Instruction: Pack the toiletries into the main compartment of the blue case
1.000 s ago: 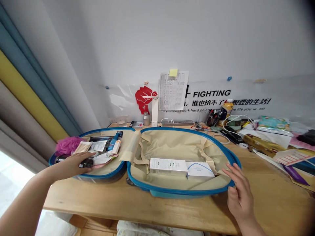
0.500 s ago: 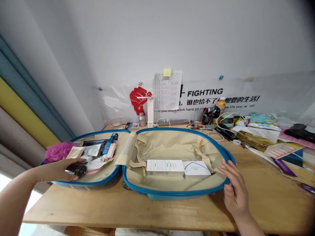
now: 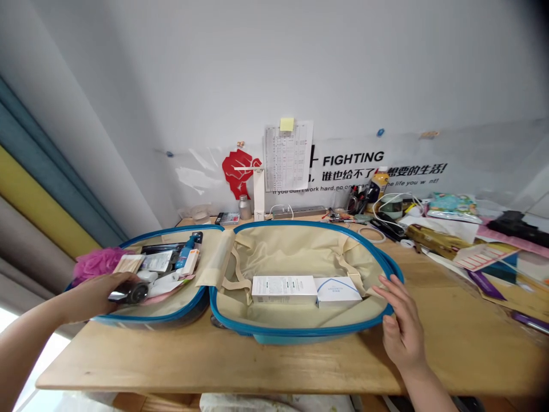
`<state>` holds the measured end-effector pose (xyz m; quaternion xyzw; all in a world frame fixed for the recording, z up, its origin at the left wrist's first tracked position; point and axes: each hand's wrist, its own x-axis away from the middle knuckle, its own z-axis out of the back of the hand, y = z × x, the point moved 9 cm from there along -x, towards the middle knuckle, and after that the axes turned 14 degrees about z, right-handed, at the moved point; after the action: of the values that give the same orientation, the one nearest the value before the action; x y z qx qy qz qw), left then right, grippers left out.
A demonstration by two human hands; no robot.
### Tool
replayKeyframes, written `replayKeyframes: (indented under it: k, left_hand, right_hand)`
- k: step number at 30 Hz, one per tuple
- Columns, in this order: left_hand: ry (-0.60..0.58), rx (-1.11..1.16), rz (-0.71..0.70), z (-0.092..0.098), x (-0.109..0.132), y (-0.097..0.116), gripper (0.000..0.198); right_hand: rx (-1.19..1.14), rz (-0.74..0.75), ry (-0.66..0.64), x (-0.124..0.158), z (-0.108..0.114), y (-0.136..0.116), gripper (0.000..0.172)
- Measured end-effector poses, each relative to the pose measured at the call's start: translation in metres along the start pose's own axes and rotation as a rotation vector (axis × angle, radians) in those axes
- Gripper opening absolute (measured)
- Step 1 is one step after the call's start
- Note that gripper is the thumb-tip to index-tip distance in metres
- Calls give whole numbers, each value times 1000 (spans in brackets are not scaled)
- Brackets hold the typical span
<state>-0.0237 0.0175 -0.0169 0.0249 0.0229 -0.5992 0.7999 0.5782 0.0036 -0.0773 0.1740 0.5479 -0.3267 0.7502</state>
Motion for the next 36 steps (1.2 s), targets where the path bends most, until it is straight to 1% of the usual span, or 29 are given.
replayKeyframes:
  k: [2, 3, 5, 6, 8, 10, 11, 12, 14, 16, 18, 21, 23, 26, 29, 32, 33, 36]
  left_hand:
    - [-5, 26, 11, 6, -2, -3, 37]
    - [19, 25, 21, 12, -3, -3, 37]
    - [132, 1, 51, 34, 1, 0, 40]
    - [194, -5, 56, 46, 5, 6, 42]
    - [295, -3, 67, 67, 17, 26, 44]
    - [371, -12, 37, 82, 32, 56, 47]
    - [411, -19, -20, 87, 39, 76, 49]
    - [461, -23, -99, 91, 48, 97, 49]
    - [540, -22, -298, 93, 64, 142, 49]
    - [554, -20, -468, 87, 75, 183, 48]
    - [499, -37, -576, 75, 79, 220, 50]
    - [379, -111, -680, 55, 82, 267, 55]
    - [308, -169, -739, 42, 85, 294, 60]
    - [219, -226, -799, 22, 92, 325, 66]
    - [139, -249, -837, 4, 98, 346, 69]
    - [29, -209, -853, -6, 99, 357, 71]
    - [-29, -173, -850, -8, 99, 360, 72]
    - [-265, -40, -833, -17, 97, 363, 72]
  right_hand:
    - [-6, 4, -6, -1, 0, -1, 42]
    - [-8, 6, -9, -2, 0, -2, 41]
    - [-11, 6, -8, -3, 0, -3, 41]
    - [-11, 6, -6, -3, 0, -3, 40]
    - [-9, 10, 1, -4, 0, -3, 41]
    - [-7, 11, 6, -3, 0, -3, 40]
    - [-7, 12, 9, -3, 0, -3, 40]
    - [-8, 11, 11, -3, 0, -3, 40]
    - [-8, 10, 14, -4, 0, -3, 40]
    - [-4, 12, 12, -4, 0, -3, 40]
    - [-1, 17, 14, -4, 1, -4, 40]
    - [0, 17, 19, -4, 1, -3, 40]
    - [-5, 11, 20, -3, 0, -2, 41]
    - [-19, 16, 29, -3, 0, -2, 41]
    - [-21, 13, 29, -3, 0, -2, 41]
    - [-16, 5, 15, -3, -1, -1, 41]
    - [-15, 9, 15, -3, -1, -2, 41]
    - [-17, 19, 28, -2, 0, -3, 41]
